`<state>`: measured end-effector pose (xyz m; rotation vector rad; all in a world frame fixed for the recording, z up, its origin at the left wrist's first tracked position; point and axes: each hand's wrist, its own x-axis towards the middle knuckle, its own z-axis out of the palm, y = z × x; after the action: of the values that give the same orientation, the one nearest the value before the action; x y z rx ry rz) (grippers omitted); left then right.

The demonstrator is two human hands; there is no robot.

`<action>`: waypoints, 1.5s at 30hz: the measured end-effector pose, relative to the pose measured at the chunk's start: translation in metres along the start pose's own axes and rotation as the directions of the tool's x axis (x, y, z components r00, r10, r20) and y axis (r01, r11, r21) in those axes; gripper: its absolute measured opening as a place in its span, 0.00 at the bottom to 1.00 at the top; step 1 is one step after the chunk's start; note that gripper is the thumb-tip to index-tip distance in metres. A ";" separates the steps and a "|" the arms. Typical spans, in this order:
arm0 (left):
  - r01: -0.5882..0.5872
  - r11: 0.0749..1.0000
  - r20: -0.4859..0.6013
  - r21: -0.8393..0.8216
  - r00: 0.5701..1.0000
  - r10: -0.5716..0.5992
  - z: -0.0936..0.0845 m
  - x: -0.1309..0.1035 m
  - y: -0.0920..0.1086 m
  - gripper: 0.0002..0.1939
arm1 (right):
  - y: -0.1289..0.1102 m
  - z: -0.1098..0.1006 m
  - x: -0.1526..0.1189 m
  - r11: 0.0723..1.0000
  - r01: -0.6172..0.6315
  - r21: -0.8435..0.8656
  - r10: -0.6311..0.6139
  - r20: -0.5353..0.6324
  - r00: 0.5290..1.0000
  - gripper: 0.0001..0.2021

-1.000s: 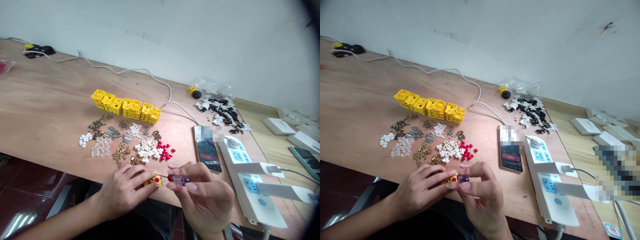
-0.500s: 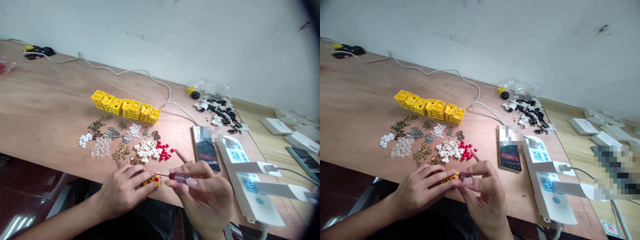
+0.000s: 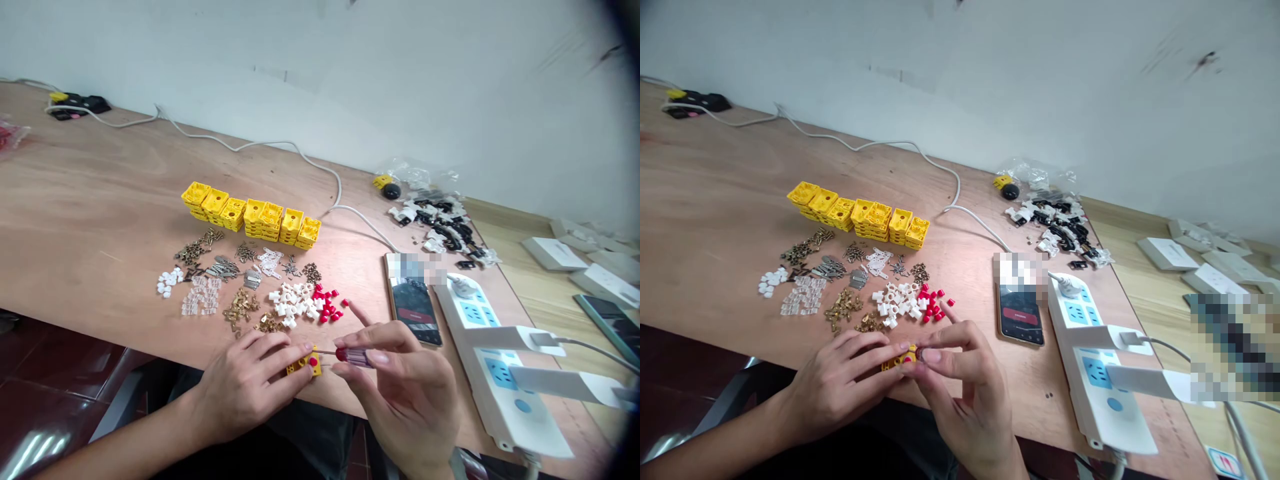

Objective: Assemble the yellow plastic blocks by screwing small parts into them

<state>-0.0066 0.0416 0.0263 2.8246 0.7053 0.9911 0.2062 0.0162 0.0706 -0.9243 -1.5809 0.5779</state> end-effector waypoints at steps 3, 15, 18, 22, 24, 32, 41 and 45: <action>0.015 1.000 -0.016 0.002 1.000 -0.015 0.001 0.000 0.000 0.12 | -0.003 -0.004 -0.001 0.999 -0.028 0.018 0.026 0.080 0.996 0.25; 0.026 1.000 -0.044 -0.008 0.999 -0.026 0.000 0.003 0.001 0.11 | -0.001 -0.001 -0.002 1.000 -0.013 0.019 0.013 0.030 0.999 0.21; 0.036 0.999 -0.039 -0.013 0.999 -0.036 0.000 0.004 0.001 0.12 | -0.001 -0.002 -0.004 0.999 -0.034 0.037 0.032 0.048 0.998 0.22; 0.026 1.000 -0.036 -0.004 0.999 -0.026 0.001 0.001 0.001 0.12 | -0.001 0.002 -0.003 0.998 0.006 0.056 -0.004 -0.039 0.999 0.23; 0.025 1.000 -0.026 -0.004 0.999 -0.025 0.002 -0.001 0.001 0.12 | -0.002 0.004 -0.001 0.998 0.015 0.065 -0.010 -0.070 0.997 0.23; 0.036 0.999 -0.043 -0.021 0.998 -0.037 0.002 0.001 0.002 0.11 | 0.001 -0.002 -0.004 0.998 0.037 0.049 -0.039 0.043 0.998 0.29; 0.021 1.000 -0.038 0.000 0.999 -0.021 0.001 0.001 0.001 0.11 | -0.001 0.004 0.002 0.997 0.031 0.075 -0.020 -0.147 0.989 0.23; 0.016 1.000 -0.053 -0.004 0.998 -0.016 0.001 0.002 0.002 0.10 | -0.005 -0.003 0.001 0.993 -0.056 0.107 0.055 0.017 0.998 0.21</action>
<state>-0.0045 0.0409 0.0270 2.7943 0.7291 1.0670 0.2079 0.0137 0.0758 -0.8871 -1.5253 0.7030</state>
